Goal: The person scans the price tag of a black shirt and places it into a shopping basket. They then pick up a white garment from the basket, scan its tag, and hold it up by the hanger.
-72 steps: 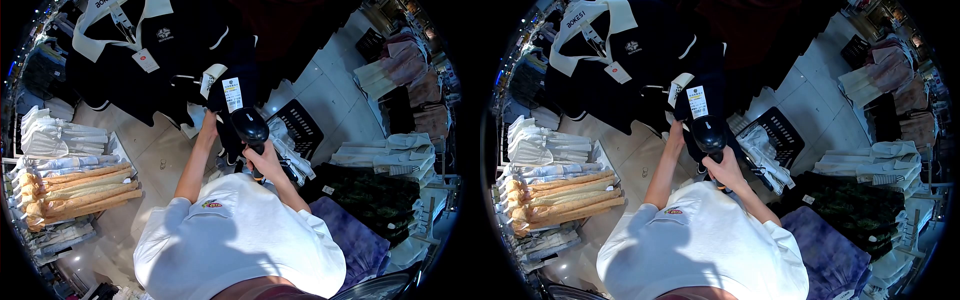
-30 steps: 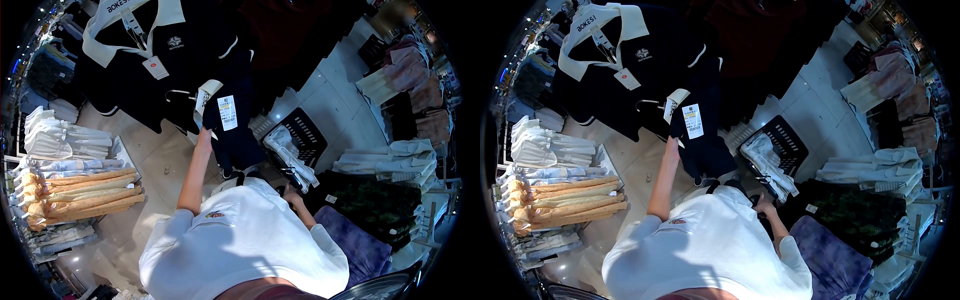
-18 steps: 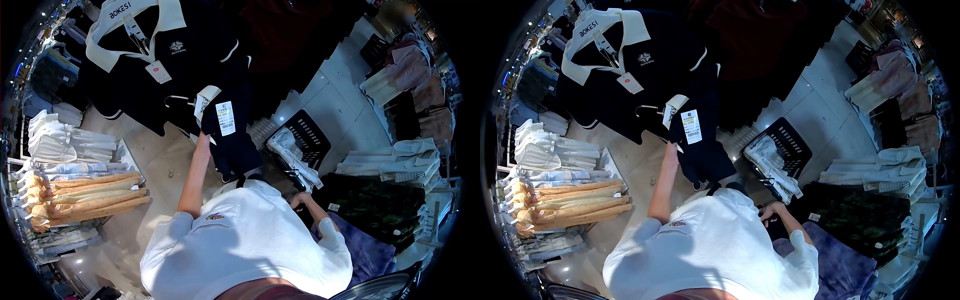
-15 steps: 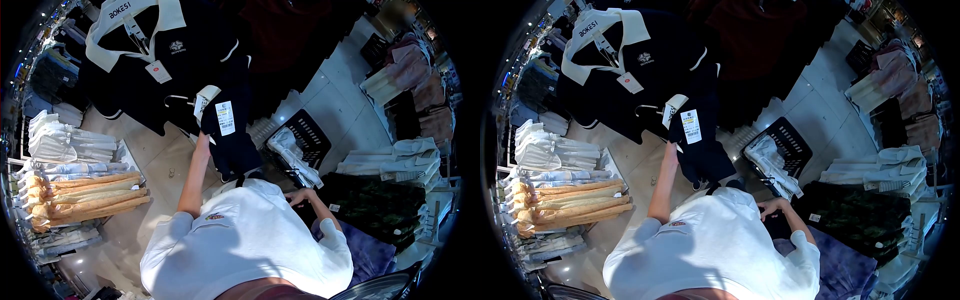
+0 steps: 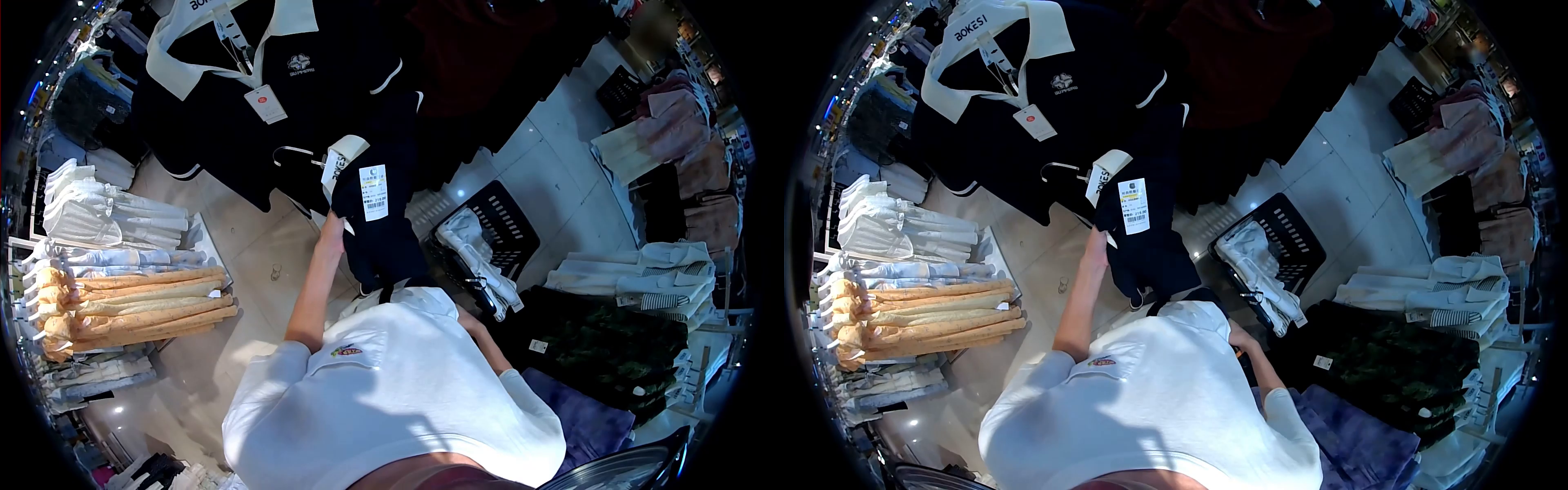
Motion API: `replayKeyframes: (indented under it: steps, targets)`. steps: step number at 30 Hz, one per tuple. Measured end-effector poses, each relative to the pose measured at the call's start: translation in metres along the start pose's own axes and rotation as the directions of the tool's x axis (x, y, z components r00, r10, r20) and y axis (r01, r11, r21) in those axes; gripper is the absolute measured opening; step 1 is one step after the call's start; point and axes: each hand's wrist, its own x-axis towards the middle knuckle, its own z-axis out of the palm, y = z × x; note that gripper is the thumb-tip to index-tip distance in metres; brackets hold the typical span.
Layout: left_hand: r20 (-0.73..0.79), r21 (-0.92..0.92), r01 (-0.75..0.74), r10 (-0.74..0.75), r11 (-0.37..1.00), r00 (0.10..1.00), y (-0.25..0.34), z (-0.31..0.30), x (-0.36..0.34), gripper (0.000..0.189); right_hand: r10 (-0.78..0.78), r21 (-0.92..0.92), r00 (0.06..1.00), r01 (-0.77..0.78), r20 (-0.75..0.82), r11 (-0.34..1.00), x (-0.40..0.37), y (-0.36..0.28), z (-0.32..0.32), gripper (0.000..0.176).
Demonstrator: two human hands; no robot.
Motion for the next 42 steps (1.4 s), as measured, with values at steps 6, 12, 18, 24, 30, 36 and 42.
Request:
replayKeyframes:
  steps: [6, 12, 18, 24, 30, 36, 42]
  targets:
    - [-0.013, -0.002, 0.024, -0.024, 1.0, 1.0, -0.001, 0.004, -0.003, 0.045, -0.062, -0.55, 0.972, -0.075, -0.226, 0.832, -0.007, 0.004, 0.004, 0.039]
    - [-0.006, -0.02, 0.05, -0.05, 0.999, 0.999, -0.003, 0.005, -0.001, 0.044, 0.067, -0.476, 0.818, -0.397, -0.571, 0.785, -0.036, -0.048, 0.036, 0.026]
    - [-0.003, 0.05, 0.048, -0.048, 0.998, 0.999, -0.01, 0.014, 0.003, 0.045, 0.069, -0.491, 0.853, -0.361, -0.517, 0.792, -0.033, -0.036, 0.033, 0.026]
    - [-0.003, 0.117, -0.005, 0.005, 0.993, 1.0, -0.006, 0.022, -0.005, 0.04, 0.099, -0.621, 0.954, -0.261, -0.282, 0.739, -0.054, -0.049, 0.016, 0.025]
    - [0.002, 0.119, -0.01, 0.009, 0.993, 1.0, 0.0, 0.024, -0.007, 0.041, 0.261, -0.75, 0.965, -0.171, 0.002, 0.639, -0.043, -0.132, -0.023, 0.024]
    - [-0.038, 0.202, -0.006, 0.014, 0.979, 0.999, 0.001, 0.053, -0.016, 0.042, -0.547, -0.271, 0.765, 0.478, -0.338, 0.836, 0.04, -0.239, -0.017, 0.097]
    - [0.099, 0.286, -0.149, 0.126, 0.946, 0.987, 0.015, 0.059, -0.021, 0.042, -0.503, -0.143, 0.755, 0.493, -0.421, 0.858, 0.088, -0.269, -0.002, 0.053]
